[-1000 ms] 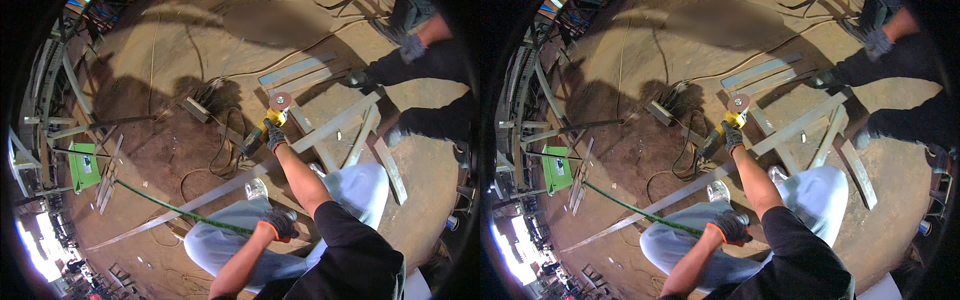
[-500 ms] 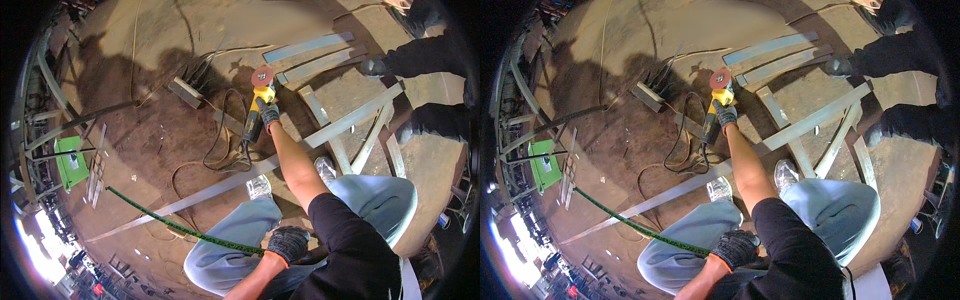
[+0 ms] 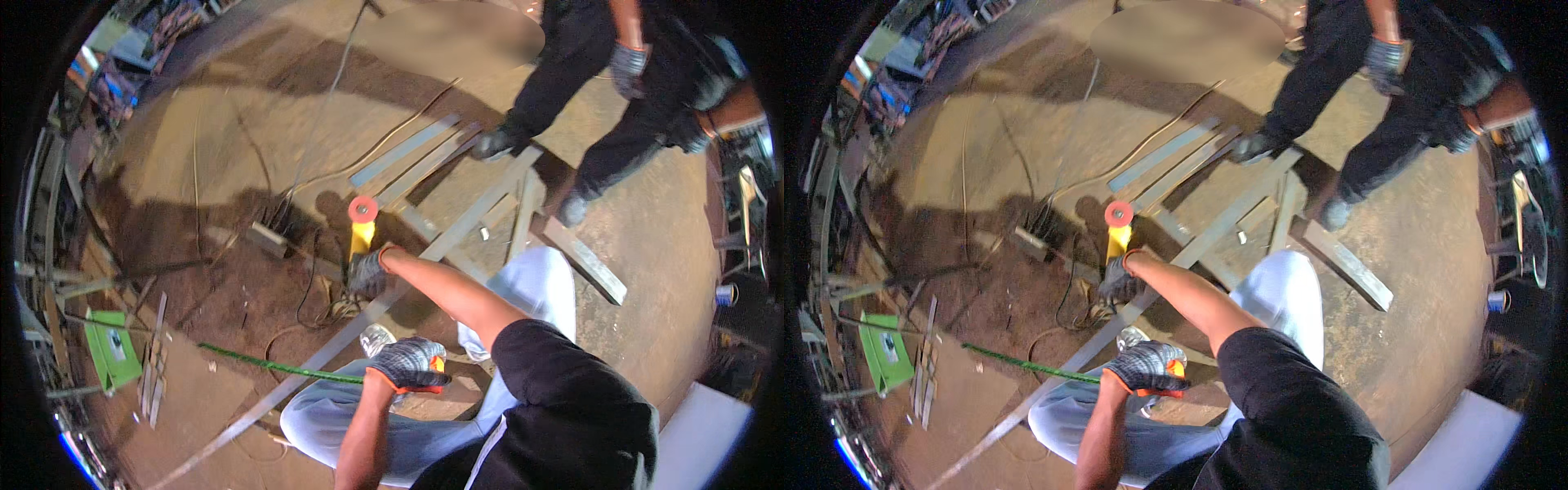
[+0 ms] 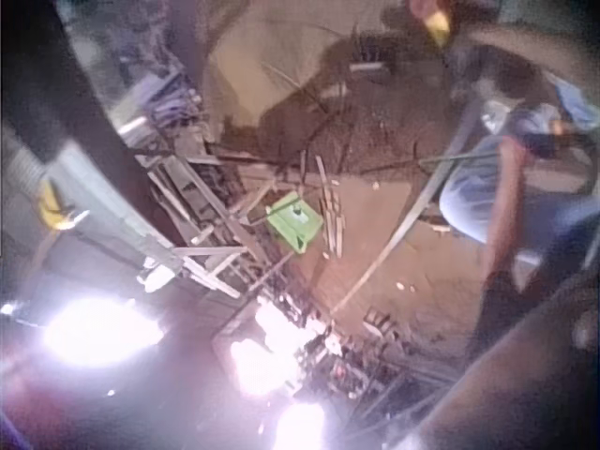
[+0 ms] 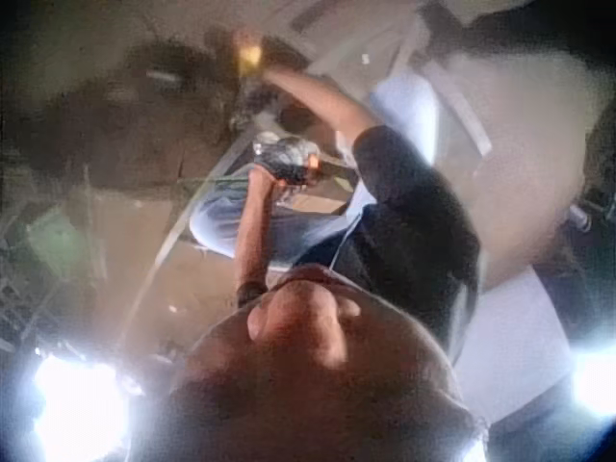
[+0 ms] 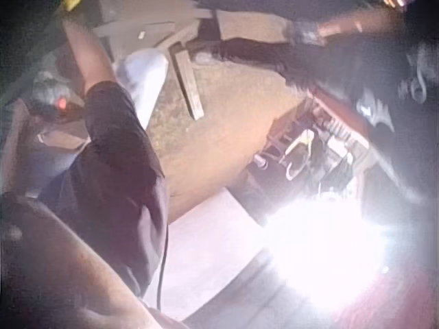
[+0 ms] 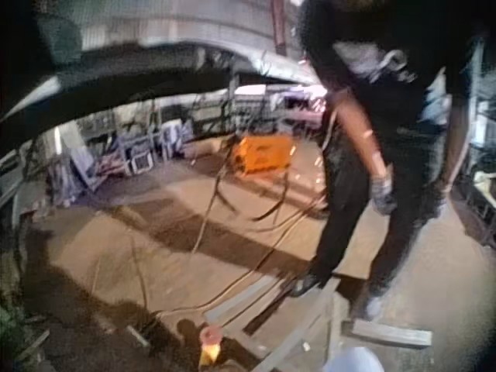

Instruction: The person measures a metal bar with a tape measure, marks it, and then uses an angle grinder to cut the bar. The person repeats the measuring and cutting process on another metal bar.

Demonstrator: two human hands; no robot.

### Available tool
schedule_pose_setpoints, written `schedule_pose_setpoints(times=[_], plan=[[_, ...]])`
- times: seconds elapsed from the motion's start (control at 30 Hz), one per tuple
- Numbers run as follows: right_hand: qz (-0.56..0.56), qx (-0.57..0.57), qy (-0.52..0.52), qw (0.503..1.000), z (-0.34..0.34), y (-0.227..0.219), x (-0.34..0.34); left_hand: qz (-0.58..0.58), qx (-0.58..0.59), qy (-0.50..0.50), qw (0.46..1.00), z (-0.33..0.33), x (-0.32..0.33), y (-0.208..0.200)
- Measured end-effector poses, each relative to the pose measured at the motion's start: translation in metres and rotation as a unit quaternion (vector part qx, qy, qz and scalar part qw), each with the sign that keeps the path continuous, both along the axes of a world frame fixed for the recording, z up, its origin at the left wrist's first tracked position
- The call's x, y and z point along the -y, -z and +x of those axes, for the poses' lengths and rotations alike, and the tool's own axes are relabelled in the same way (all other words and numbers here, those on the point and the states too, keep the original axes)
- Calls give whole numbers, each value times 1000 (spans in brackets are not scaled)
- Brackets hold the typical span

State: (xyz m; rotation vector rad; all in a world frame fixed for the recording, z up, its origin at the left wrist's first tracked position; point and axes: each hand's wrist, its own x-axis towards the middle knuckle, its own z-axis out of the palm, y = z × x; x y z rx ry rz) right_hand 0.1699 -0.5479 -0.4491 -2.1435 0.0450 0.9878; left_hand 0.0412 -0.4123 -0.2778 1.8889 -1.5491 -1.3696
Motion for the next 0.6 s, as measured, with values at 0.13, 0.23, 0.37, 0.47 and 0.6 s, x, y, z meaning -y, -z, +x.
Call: schedule_pose_setpoints(times=[0.13,0.23,0.37,0.47,0.6], plan=[[254,56,37,965,-93,-93,30,-110,-9,85,990,-15,42,-41],[337,185,104,917,-202,-145,64,-161,30,157,974,-40,84,-125],[296,388,173,856,-313,-187,74,-344,-39,175,922,-64,123,-159],[430,377,297,764,-346,-195,76,-337,71,235,909,-86,146,-142],[810,107,465,341,-352,-220,97,-416,149,170,881,-101,167,-150]])
